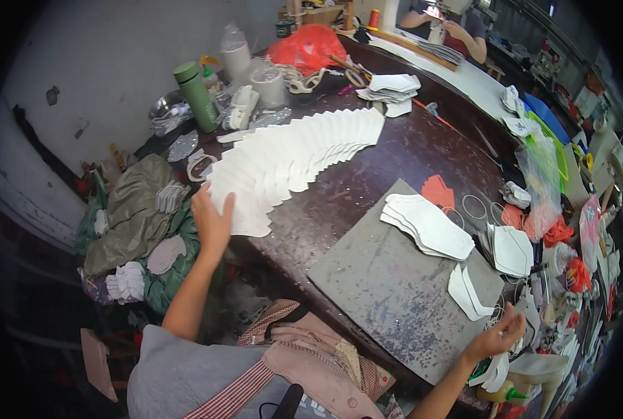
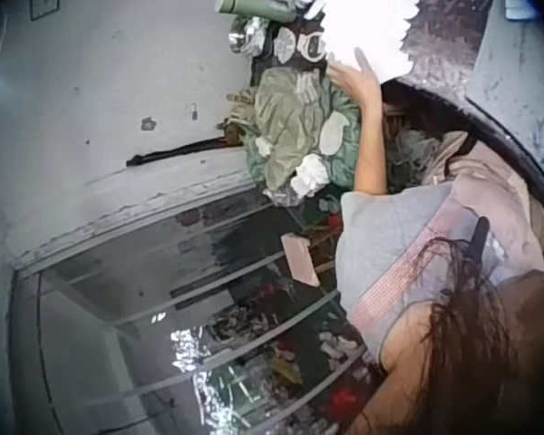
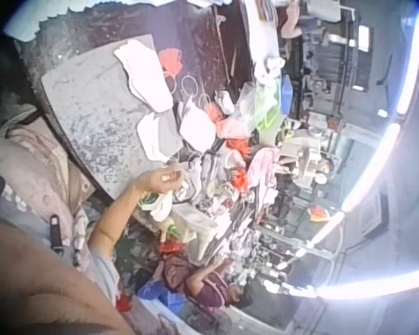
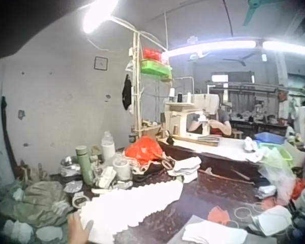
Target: The person repeatedly picks up white fabric pieces from a pile on the table, aligns them, and places them into a neat stack. The person handles the pieces one at a time, ensuring they are aligned before adding them to the growing stack.
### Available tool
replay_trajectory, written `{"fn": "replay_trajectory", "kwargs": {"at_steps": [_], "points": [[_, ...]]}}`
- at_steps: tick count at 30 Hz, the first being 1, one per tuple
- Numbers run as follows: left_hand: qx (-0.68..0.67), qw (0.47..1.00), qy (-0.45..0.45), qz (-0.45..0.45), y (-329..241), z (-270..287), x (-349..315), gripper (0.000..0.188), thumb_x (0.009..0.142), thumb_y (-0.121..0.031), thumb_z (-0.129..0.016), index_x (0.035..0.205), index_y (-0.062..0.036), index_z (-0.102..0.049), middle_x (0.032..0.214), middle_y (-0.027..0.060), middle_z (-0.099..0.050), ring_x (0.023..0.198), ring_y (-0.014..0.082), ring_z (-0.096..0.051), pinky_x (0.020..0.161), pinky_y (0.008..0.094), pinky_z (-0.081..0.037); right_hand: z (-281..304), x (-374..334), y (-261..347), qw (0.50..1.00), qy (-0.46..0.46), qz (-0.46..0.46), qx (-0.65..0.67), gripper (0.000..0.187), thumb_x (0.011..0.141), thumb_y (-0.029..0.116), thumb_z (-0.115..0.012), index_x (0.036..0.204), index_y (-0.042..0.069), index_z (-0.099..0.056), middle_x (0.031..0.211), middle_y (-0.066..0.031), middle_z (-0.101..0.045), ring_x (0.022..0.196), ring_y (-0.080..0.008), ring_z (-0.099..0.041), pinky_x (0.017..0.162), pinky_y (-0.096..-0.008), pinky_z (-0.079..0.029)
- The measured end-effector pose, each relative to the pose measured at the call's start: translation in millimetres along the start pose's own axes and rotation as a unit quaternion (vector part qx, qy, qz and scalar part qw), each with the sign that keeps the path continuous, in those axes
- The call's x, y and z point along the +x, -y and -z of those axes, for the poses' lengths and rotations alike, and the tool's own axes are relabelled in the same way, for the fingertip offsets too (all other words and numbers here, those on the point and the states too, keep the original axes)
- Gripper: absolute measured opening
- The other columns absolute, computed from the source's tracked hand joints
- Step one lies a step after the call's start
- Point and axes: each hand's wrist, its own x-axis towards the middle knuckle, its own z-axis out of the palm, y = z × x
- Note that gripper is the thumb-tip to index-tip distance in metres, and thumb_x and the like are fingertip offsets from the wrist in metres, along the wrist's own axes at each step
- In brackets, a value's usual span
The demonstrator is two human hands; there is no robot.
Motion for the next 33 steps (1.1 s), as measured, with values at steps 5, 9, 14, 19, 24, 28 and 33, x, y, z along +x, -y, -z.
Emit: {"fn": "replay_trajectory", "kwargs": {"at_steps": [5,9,14,19,24,28,33], "points": [[-0.140,0.962,0.096,0.213,72.1,-19.6,-12.8,0.050,0.086,-0.042,-0.077,0.098,0.0013,-0.055,0.086,0.0118,-0.057,0.078,0.0191,-0.053,0.070,0.0326,-0.045,11.6,-23.1,48.4,0.998,0.015,-0.049,0.033,0.023,0.102,0.003,-0.056,0.122,-0.007,-0.052,0.102,-0.0197,-0.070,0.088,-0.0202,-0.068,0.079,-0.0297,-0.056],[-0.164,0.982,0.014,0.091,38.6,-4.5,0.4,0.029,0.091,-0.021,-0.074,0.098,0.0004,-0.055,0.085,0.0078,-0.056,0.079,0.0188,-0.054,0.074,0.0330,-0.046,5.8,-63.9,84.0,0.968,0.194,-0.136,0.086,0.017,0.100,0.008,-0.059,0.113,-0.003,-0.060,0.088,-0.0106,-0.071,0.066,-0.0094,-0.059,0.059,-0.0223,-0.048],[-0.341,0.937,0.075,-0.019,-40.1,55.0,22.3,0.021,0.090,-0.001,-0.068,0.109,0.0009,-0.059,0.097,0.0078,-0.065,0.091,0.0147,-0.062,0.080,0.0286,-0.049,-8.4,-78.3,79.6,0.923,0.333,-0.187,0.041,0.012,0.098,0.010,-0.063,0.100,-0.001,-0.066,0.072,-0.0039,-0.065,0.064,-0.0078,-0.060,0.056,-0.0219,-0.043],[-0.328,0.590,0.563,-0.477,-188.6,54.5,29.4,0.035,0.082,-0.004,-0.075,0.114,-0.0028,-0.062,0.085,0.0101,-0.070,0.084,0.0272,-0.069,0.076,0.0347,-0.053,-6.9,-76.8,71.7,0.909,0.287,-0.275,0.129,0.015,0.098,0.012,-0.064,0.100,-0.003,-0.067,0.078,-0.0051,-0.068,0.067,-0.0080,-0.061,0.058,-0.0215,-0.046],[-0.187,0.491,0.550,-0.650,-259.7,-34.9,-54.3,0.035,0.084,-0.012,-0.071,0.119,-0.0128,-0.067,0.095,0.0079,-0.066,0.103,0.0297,-0.064,0.095,0.0450,-0.047,-5.8,-69.3,70.0,0.883,0.225,-0.340,0.231,0.018,0.097,0.012,-0.065,0.105,-0.004,-0.067,0.083,-0.0085,-0.070,0.063,-0.0085,-0.059,0.057,-0.0211,-0.047],[-0.338,0.619,0.342,-0.620,-238.8,-51.6,-67.3,0.039,0.081,-0.008,-0.072,0.119,-0.0115,-0.067,0.110,0.0099,-0.066,0.108,0.0306,-0.063,0.103,0.0502,-0.044,5.1,-63.8,68.6,0.864,0.231,-0.386,0.227,0.020,0.096,0.011,-0.067,0.108,-0.004,-0.067,0.084,-0.0091,-0.070,0.063,-0.0076,-0.059,0.055,-0.0202,-0.044],[-0.330,0.724,0.392,-0.462,-162.8,-14.3,-74.0,0.038,0.088,0.000,-0.064,0.126,-0.0045,-0.061,0.116,0.0097,-0.069,0.112,0.0300,-0.063,0.103,0.0500,-0.044,-2.9,-49.6,147.3,0.821,0.434,-0.354,0.108,0.017,0.093,0.015,-0.070,0.097,-0.001,-0.071,0.072,-0.0041,-0.069,0.058,-0.0058,-0.058,0.053,-0.0210,-0.043]]}}
